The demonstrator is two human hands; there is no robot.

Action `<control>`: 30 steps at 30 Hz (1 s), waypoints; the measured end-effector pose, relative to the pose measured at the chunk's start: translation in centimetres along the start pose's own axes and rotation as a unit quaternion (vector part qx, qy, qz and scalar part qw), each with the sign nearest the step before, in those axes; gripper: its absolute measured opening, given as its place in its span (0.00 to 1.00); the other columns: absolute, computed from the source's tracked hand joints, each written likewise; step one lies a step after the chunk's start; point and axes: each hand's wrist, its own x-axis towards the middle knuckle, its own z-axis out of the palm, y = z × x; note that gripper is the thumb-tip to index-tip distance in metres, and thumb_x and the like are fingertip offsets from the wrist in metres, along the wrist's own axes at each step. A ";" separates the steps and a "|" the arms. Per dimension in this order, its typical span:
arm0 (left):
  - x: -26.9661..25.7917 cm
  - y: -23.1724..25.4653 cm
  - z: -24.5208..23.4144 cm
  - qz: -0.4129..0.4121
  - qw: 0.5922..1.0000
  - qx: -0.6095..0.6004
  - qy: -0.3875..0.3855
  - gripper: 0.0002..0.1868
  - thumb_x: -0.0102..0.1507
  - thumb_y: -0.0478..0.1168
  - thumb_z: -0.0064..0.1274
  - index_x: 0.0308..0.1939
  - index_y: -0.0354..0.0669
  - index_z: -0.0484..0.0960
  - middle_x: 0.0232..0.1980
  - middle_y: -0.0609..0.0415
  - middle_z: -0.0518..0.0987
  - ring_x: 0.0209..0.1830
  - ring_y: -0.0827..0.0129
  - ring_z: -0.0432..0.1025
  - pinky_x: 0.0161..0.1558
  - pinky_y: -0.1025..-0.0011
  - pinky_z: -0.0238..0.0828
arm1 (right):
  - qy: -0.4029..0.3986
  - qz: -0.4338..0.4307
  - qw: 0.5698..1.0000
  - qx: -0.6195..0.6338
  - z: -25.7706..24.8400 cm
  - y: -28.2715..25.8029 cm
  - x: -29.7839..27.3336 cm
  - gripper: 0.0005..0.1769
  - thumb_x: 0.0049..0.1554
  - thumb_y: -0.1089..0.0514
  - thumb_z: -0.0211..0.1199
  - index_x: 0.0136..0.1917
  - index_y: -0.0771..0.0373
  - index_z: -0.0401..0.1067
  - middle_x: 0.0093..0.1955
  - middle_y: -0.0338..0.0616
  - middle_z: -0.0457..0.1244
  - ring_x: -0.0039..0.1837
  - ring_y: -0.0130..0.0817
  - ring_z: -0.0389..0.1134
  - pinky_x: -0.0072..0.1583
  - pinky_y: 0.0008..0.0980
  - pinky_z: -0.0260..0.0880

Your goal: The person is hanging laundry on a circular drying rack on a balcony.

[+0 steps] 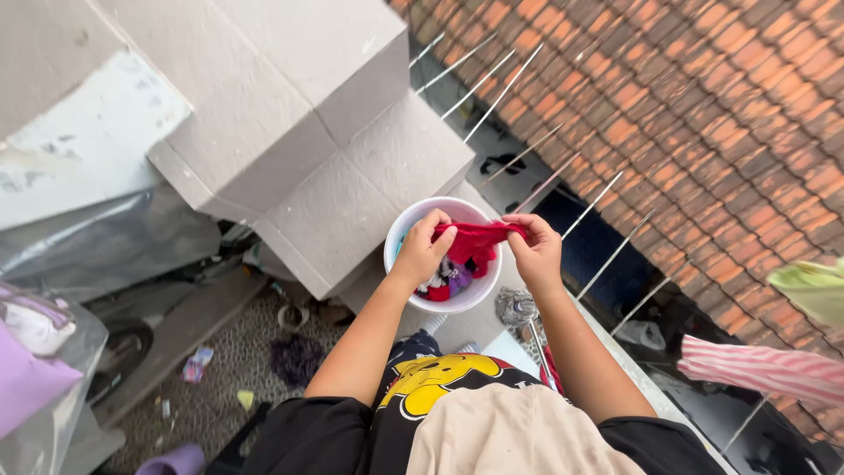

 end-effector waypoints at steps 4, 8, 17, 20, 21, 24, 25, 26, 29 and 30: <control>1.2 4.7 -0.5 -0.012 0.999 -0.010 -0.029 0.10 0.67 0.42 0.53 0.40 0.37 0.77 0.36 0.48 0.81 0.37 0.63 0.76 0.42 0.67 0.72 | 0.000 -0.045 0.998 0.037 -1.7 -1.7 0.6 0.17 0.55 0.72 0.55 0.56 0.68 0.76 0.46 0.35 0.65 0.48 0.20 0.66 0.56 0.23 0.71; 2.5 6.4 0.0 0.013 0.991 -0.133 -0.006 0.07 0.69 0.38 0.51 0.42 0.36 0.79 0.36 0.57 0.79 0.38 0.75 0.71 0.44 0.73 0.71 | 0.027 -0.006 1.000 0.003 -2.1 -5.3 1.2 0.15 0.57 0.70 0.59 0.56 0.65 0.77 0.40 0.32 0.61 0.38 0.17 0.58 0.40 0.20 0.59; 5.6 7.3 2.1 0.001 0.914 -0.407 0.009 0.06 0.74 0.36 0.45 0.42 0.41 0.75 0.35 0.64 0.74 0.34 0.83 0.66 0.38 0.81 0.65 | 0.007 -0.118 0.962 -0.244 -2.6 -9.5 0.3 0.13 0.52 0.68 0.67 0.52 0.63 0.78 0.41 0.41 0.66 0.43 0.25 0.67 0.47 0.24 0.70; 6.1 5.8 3.3 0.014 0.917 -0.398 -0.030 0.05 0.75 0.36 0.48 0.45 0.40 0.74 0.36 0.64 0.70 0.33 0.83 0.62 0.35 0.80 0.60 | 0.046 -0.165 0.917 -0.360 -4.1 -6.0 1.5 0.19 0.49 0.72 0.62 0.53 0.61 0.80 0.47 0.46 0.68 0.49 0.35 0.70 0.53 0.31 0.71; 6.4 5.2 3.7 0.031 0.924 -0.377 -0.057 0.07 0.76 0.36 0.52 0.46 0.39 0.73 0.36 0.64 0.68 0.33 0.82 0.59 0.33 0.78 0.56 | 0.052 -0.155 0.920 -0.357 -4.8 -4.3 2.4 0.20 0.51 0.73 0.60 0.54 0.60 0.80 0.51 0.45 0.70 0.53 0.38 0.72 0.57 0.34 0.72; 4.3 17.7 0.2 0.074 0.994 0.058 -0.057 0.25 0.50 0.41 0.67 0.46 0.38 0.74 0.28 0.56 0.72 0.27 0.69 0.69 0.31 0.68 0.69 | -0.014 0.182 0.970 0.161 -4.2 -9.2 1.9 0.11 0.60 0.66 0.59 0.56 0.59 0.72 0.48 0.44 0.70 0.48 0.38 0.73 0.50 0.42 0.73; 4.7 16.7 0.5 0.075 0.994 0.059 -0.058 0.25 0.50 0.41 0.67 0.46 0.38 0.74 0.28 0.56 0.72 0.27 0.69 0.69 0.31 0.68 0.69 | -0.013 0.181 0.970 0.162 -4.2 -9.9 1.4 0.11 0.60 0.66 0.59 0.56 0.59 0.72 0.48 0.44 0.70 0.48 0.38 0.73 0.50 0.42 0.73; 5.1 15.7 0.7 0.029 0.990 0.097 -0.100 0.19 0.53 0.45 0.66 0.43 0.41 0.81 0.27 0.54 0.74 0.27 0.67 0.70 0.34 0.66 0.70 | -0.028 0.178 0.955 0.236 -4.2 -10.6 1.0 0.13 0.60 0.66 0.59 0.58 0.58 0.70 0.47 0.42 0.69 0.48 0.36 0.73 0.50 0.40 0.74; 6.6 10.1 2.1 0.062 0.978 0.166 -0.106 0.14 0.61 0.50 0.63 0.37 0.43 0.87 0.30 0.51 0.79 0.31 0.63 0.73 0.38 0.64 0.70 | -0.044 0.176 0.922 0.341 -4.6 -11.4 0.8 0.16 0.60 0.67 0.58 0.60 0.56 0.68 0.47 0.39 0.69 0.47 0.33 0.73 0.50 0.37 0.74; 7.1 7.7 2.7 0.137 0.969 0.194 -0.071 0.16 0.65 0.51 0.61 0.34 0.41 0.88 0.33 0.49 0.81 0.35 0.62 0.74 0.39 0.63 0.70 | -0.044 0.182 0.909 0.372 -4.8 -11.4 0.7 0.17 0.59 0.67 0.57 0.61 0.55 0.67 0.47 0.39 0.70 0.47 0.32 0.72 0.49 0.36 0.74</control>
